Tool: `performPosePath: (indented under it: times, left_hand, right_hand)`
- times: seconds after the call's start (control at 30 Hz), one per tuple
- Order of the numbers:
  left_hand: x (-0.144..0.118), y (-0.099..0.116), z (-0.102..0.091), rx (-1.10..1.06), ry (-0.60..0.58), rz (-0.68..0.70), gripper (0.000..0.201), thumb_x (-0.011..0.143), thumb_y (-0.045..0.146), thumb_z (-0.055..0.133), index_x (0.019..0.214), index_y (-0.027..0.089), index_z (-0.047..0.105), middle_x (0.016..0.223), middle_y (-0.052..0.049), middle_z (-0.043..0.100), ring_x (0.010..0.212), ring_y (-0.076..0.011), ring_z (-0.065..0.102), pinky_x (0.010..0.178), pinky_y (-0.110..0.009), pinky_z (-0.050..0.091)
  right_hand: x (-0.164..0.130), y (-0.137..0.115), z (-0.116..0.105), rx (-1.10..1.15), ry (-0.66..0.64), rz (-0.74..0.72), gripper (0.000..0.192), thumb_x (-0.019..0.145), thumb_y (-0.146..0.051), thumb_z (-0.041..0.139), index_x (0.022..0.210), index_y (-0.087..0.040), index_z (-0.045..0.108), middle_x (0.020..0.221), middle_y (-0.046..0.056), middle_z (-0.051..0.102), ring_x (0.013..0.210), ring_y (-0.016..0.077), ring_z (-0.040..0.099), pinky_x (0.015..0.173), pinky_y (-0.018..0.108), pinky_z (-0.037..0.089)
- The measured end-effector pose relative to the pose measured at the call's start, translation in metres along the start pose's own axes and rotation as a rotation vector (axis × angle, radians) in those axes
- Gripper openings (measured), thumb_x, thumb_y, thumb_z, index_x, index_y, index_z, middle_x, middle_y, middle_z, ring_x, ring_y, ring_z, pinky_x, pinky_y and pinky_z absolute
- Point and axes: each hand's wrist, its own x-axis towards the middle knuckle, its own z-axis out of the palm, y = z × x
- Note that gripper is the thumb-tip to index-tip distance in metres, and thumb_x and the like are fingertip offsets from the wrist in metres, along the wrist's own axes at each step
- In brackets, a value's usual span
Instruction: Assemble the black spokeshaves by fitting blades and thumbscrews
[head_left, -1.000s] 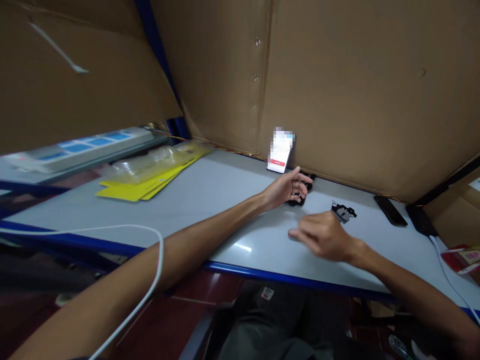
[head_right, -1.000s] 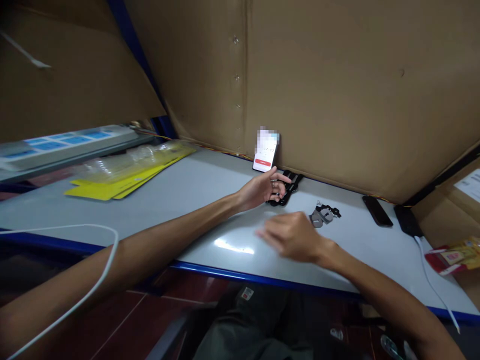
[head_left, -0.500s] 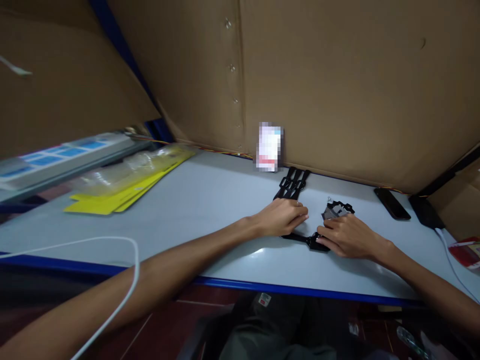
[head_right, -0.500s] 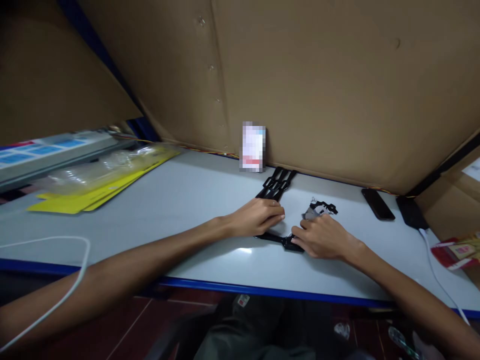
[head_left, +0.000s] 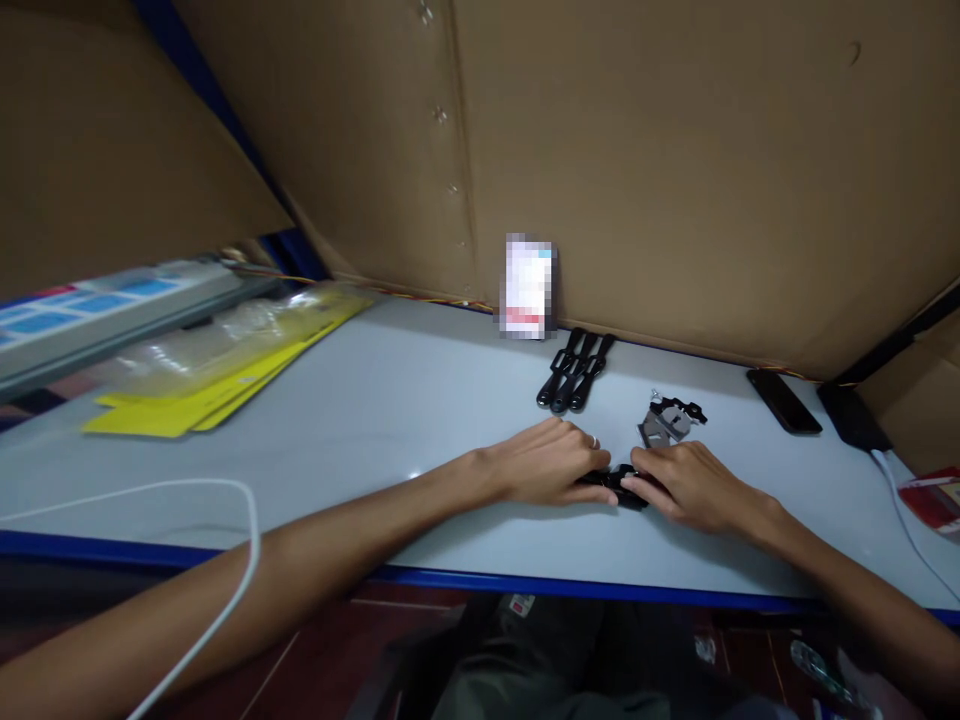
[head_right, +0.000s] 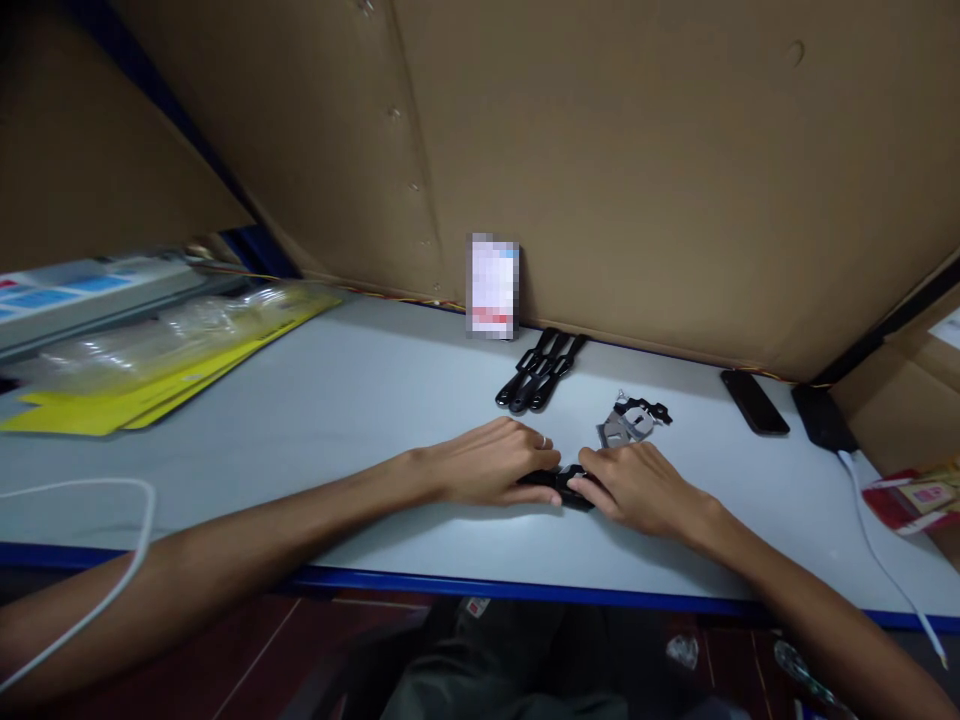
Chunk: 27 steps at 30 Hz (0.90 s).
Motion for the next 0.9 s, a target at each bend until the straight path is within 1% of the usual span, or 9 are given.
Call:
performPosePath:
  times: [0.13, 0.27, 0.4, 0.53, 0.73, 0.83, 0.9]
  left_hand:
    - [-0.001, 0.009, 0.005, -0.042, 0.014, -0.054, 0.058, 0.1, 0.065, 0.043, 0.076, 0.019, 0.067, 0.054, -0.002, 0.055, 0.041, -0.0137, 0.039, 0.05, -0.033, 0.017]
    - [-0.001, 0.014, 0.007, -0.093, 0.057, -0.089, 0.056, 0.098, 0.066, 0.047, 0.072, 0.02, 0.067, 0.047, 0.001, 0.047, 0.039, -0.0129, 0.036, 0.05, -0.032, 0.018]
    - [-0.001, 0.015, 0.006, -0.063, 0.024, -0.09, 0.054, 0.099, 0.064, 0.047, 0.076, 0.02, 0.067, 0.048, 0.001, 0.05, 0.04, -0.0138, 0.038, 0.051, -0.032, 0.019]
    - [-0.001, 0.014, 0.008, -0.052, -0.013, -0.108, 0.051, 0.098, 0.063, 0.05, 0.077, 0.02, 0.066, 0.051, -0.001, 0.054, 0.042, -0.0142, 0.04, 0.051, -0.032, 0.018]
    - [-0.001, 0.015, 0.011, -0.108, 0.051, -0.139, 0.055, 0.097, 0.067, 0.048, 0.073, 0.02, 0.063, 0.049, 0.002, 0.048, 0.041, -0.0132, 0.039, 0.05, -0.031, 0.02]
    - [-0.001, 0.017, 0.011, -0.08, 0.066, -0.134, 0.058, 0.098, 0.068, 0.043, 0.073, 0.02, 0.063, 0.047, 0.002, 0.045, 0.039, -0.0131, 0.038, 0.05, -0.031, 0.022]
    - [-0.001, 0.019, 0.011, -0.036, 0.065, -0.116, 0.058, 0.1, 0.066, 0.041, 0.075, 0.02, 0.064, 0.048, 0.002, 0.047, 0.039, -0.0135, 0.038, 0.05, -0.032, 0.022]
  right_hand:
    - [-0.005, -0.006, 0.002, 0.093, 0.022, 0.138, 0.03, 0.102, -0.037, 0.055, 0.079, -0.019, 0.057, 0.066, -0.002, 0.061, 0.057, 0.0116, 0.048, 0.057, 0.028, 0.023]
    - [-0.006, -0.013, 0.004, 0.179, 0.022, 0.245, 0.031, 0.099, -0.039, 0.06, 0.076, -0.019, 0.059, 0.066, -0.002, 0.063, 0.057, 0.0114, 0.05, 0.057, 0.027, 0.025]
    - [-0.005, -0.016, 0.004, 0.224, 0.023, 0.295, 0.031, 0.097, -0.04, 0.063, 0.074, -0.019, 0.061, 0.066, -0.001, 0.065, 0.058, 0.0114, 0.052, 0.057, 0.027, 0.027]
    - [-0.004, -0.019, 0.004, 0.217, 0.025, 0.344, 0.033, 0.097, -0.04, 0.06, 0.072, -0.019, 0.061, 0.064, -0.001, 0.064, 0.056, 0.0115, 0.053, 0.057, 0.027, 0.027]
    - [-0.002, -0.021, 0.005, 0.183, 0.034, 0.371, 0.03, 0.096, -0.038, 0.061, 0.072, -0.019, 0.06, 0.064, -0.001, 0.064, 0.057, 0.0119, 0.055, 0.056, 0.027, 0.027]
    - [-0.003, -0.02, 0.005, 0.15, 0.034, 0.366, 0.029, 0.096, -0.038, 0.059, 0.074, -0.019, 0.061, 0.066, 0.0, 0.066, 0.058, 0.0131, 0.056, 0.056, 0.028, 0.027]
    - [-0.003, -0.02, 0.004, 0.123, 0.025, 0.364, 0.03, 0.096, -0.038, 0.058, 0.074, -0.019, 0.062, 0.066, 0.001, 0.065, 0.057, 0.0136, 0.055, 0.056, 0.029, 0.025]
